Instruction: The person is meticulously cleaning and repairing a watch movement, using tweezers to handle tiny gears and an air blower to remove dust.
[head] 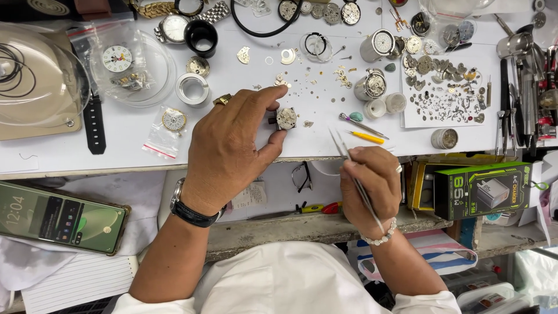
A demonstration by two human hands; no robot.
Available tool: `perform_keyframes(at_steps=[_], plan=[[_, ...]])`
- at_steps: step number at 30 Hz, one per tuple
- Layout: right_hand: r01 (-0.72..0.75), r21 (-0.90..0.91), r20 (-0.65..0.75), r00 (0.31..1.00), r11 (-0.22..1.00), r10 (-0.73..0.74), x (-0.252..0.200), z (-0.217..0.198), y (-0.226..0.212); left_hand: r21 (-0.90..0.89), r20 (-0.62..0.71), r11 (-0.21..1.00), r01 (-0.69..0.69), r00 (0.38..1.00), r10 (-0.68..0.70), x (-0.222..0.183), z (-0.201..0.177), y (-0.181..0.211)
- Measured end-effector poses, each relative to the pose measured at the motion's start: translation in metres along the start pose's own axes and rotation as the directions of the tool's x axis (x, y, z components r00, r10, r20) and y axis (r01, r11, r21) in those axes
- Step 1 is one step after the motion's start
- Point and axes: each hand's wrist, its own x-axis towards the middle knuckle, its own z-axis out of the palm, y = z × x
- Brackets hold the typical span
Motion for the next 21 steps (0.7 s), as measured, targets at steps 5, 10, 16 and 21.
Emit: perform_keyframes(at_steps=[5, 10, 16, 21], plan=[[0.139, 0.02, 0.179, 0.974, 0.99, -0.141, 0.004, -0.009, 0.003, 0.025, -0.011, 1.0, -0.018, 1.0, 0.018, 0.0, 0.002, -0.001], [0.156, 0.055, 0.186, 0.969, 0.986, -0.163, 0.01, -0.005, 0.006, 0.035, -0.001, 0.999, -0.009, 1.0, 0.009, 0.0, 0.001, -0.001], [0.161, 0.044, 0.19, 0.968, 0.986, -0.166, 0.01, -0.004, 0.008, 0.014, -0.003, 1.0, -0.002, 1.0, 0.002, 0.001, 0.002, 0.0], [0.192, 0.029, 0.166, 0.967, 0.981, -0.194, 0.01, 0.0, 0.011, 0.03, -0.005, 1.0, -0.01, 1.0, 0.01, 0.0, 0.002, -0.001]])
